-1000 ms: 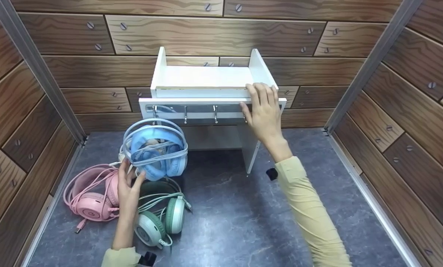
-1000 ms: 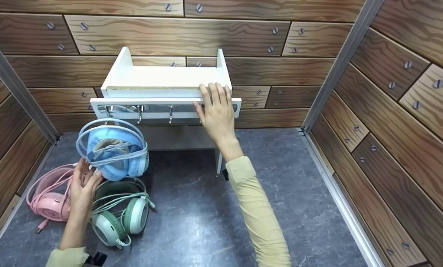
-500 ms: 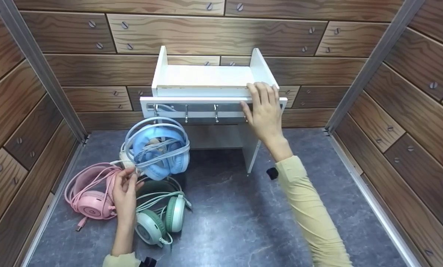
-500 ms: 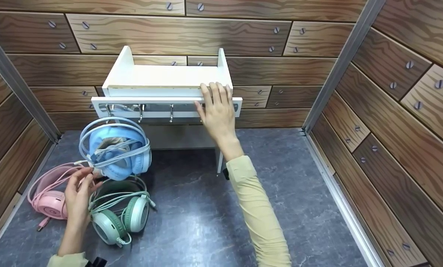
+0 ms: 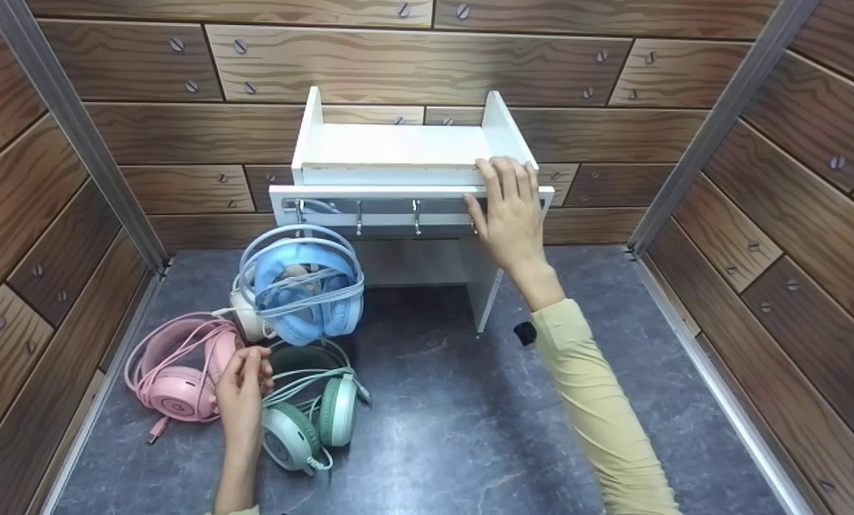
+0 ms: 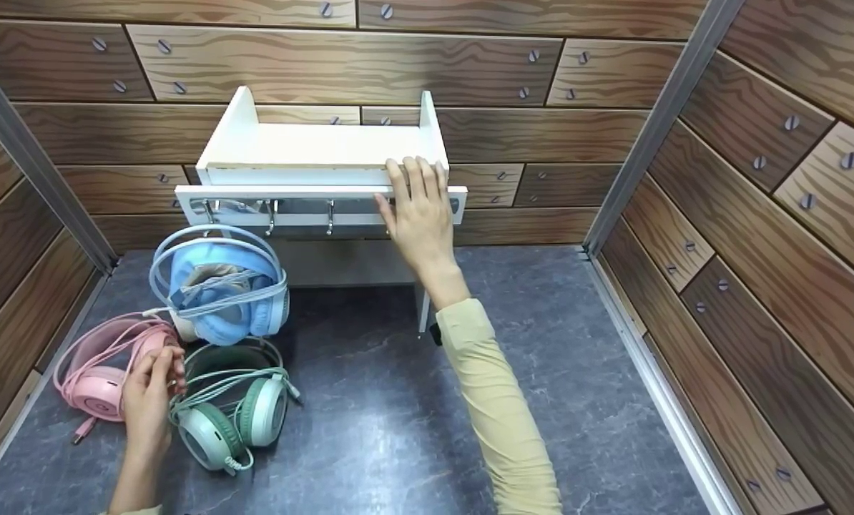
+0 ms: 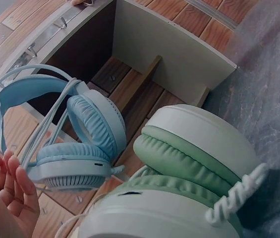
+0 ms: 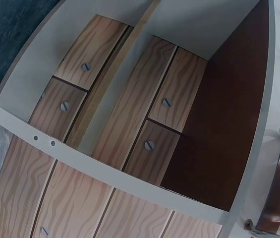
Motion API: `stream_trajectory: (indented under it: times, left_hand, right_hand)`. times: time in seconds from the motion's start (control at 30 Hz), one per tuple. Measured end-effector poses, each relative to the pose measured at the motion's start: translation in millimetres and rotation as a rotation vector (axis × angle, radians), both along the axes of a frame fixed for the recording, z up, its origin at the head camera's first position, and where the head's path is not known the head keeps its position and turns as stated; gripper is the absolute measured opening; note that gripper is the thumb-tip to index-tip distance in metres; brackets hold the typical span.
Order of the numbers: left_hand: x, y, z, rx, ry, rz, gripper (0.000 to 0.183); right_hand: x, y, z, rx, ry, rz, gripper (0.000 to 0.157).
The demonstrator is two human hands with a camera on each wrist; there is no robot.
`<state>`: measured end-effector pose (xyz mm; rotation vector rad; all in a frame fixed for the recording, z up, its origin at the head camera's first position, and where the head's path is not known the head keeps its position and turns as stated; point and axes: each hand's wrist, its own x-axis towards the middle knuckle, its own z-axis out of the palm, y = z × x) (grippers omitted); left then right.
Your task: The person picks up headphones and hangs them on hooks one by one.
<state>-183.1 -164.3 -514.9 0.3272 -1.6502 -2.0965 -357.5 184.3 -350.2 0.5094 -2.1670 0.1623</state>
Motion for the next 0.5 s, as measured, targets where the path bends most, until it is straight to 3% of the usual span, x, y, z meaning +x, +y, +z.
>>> stream_trajectory:
  times: [0.17, 0.37, 0.4, 0.43, 0.5]
  left_hand:
    - [7.8, -4, -10.0, -0.01, 0.021, 0.034, 0.028]
    - [12.5, -9, -34.1, -0.025, 0.061, 0.07, 0.029]
    - [13.2, -10, -38.4, -0.029, 0.058, 0.071, 0.029]
    - [11.4, -15, -50.3, -0.005, 0.095, 0.049, 0.025]
    - [11.6, -20, -63.5, -0.014, 0.066, 0.055, 0.026]
  right_hand:
    - [-1.2, 0, -0.2, 0.004, 0.011, 0.001, 0.049]
    - [-1.1, 0, -0.7, -0.005, 0.01, 0.006, 0.048]
    - [-1.2, 0, -0.9, -0.006, 0.01, 0.006, 0.049]
    - [-1.4, 0, -1.0, -0.007, 0.01, 0.007, 0.048]
    - [-1.8, 0, -1.0, -0.006, 0.011, 0.008, 0.049]
